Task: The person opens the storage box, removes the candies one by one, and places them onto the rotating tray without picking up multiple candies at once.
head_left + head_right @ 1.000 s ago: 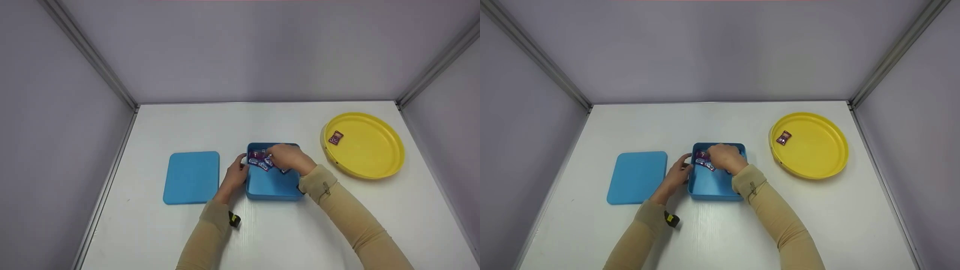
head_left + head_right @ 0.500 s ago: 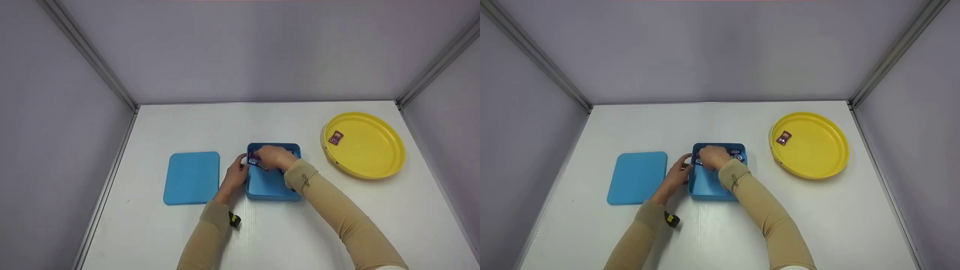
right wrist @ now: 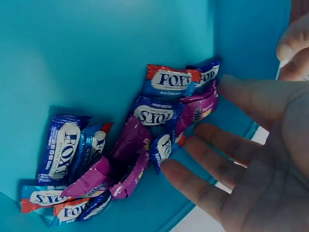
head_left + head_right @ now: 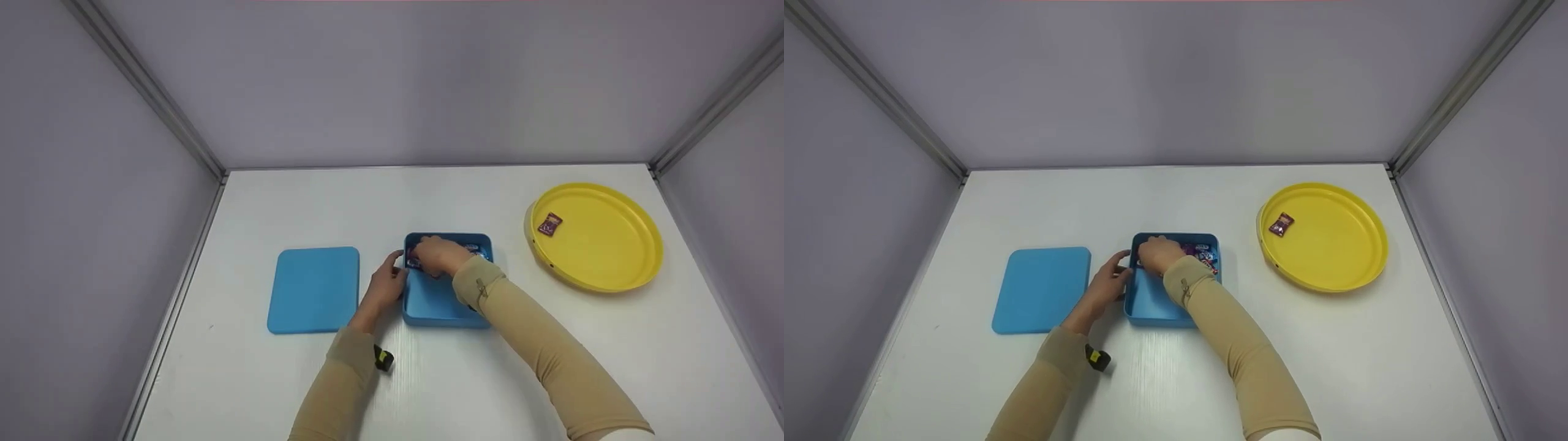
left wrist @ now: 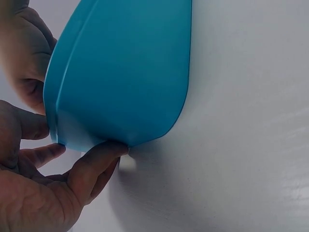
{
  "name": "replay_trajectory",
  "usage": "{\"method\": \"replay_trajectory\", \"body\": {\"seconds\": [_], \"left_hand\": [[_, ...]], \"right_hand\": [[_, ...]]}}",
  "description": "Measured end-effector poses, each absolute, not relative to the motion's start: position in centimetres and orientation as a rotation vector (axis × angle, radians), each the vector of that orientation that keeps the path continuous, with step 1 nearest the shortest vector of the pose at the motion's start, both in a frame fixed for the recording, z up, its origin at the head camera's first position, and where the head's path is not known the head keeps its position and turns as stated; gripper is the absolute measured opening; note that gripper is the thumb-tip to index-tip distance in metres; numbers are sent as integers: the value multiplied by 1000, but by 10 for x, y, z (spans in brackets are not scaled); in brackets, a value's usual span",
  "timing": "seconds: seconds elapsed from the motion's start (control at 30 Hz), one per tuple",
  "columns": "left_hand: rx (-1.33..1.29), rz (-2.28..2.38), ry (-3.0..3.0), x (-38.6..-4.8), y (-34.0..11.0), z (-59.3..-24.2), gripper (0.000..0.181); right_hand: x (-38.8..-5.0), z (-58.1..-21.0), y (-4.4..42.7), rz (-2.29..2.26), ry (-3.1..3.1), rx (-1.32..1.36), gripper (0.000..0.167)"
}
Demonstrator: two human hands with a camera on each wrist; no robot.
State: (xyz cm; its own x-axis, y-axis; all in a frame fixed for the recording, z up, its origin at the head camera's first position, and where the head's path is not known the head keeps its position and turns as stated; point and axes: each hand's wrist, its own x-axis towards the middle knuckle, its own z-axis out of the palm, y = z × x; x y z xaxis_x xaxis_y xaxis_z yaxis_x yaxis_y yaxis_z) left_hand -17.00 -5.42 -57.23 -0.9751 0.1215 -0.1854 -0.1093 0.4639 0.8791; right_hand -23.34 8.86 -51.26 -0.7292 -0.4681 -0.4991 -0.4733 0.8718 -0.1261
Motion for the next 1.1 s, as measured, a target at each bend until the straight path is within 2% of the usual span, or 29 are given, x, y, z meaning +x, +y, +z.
{"method": "replay_trajectory", "body": {"seconds": [0.13, 0.97, 1.1], "left_hand": [[1, 1525, 2485, -170, -55, -572, 47], [-43, 1587, 2377, -169, -56, -573, 48], [-30, 1595, 2379, -169, -56, -574, 49]], "right_hand": [[-235, -517, 88, 12, 2514, -689, 29], [-238, -519, 90, -112, 2520, -659, 21], [-239, -520, 90, -121, 2522, -676, 15]]}}
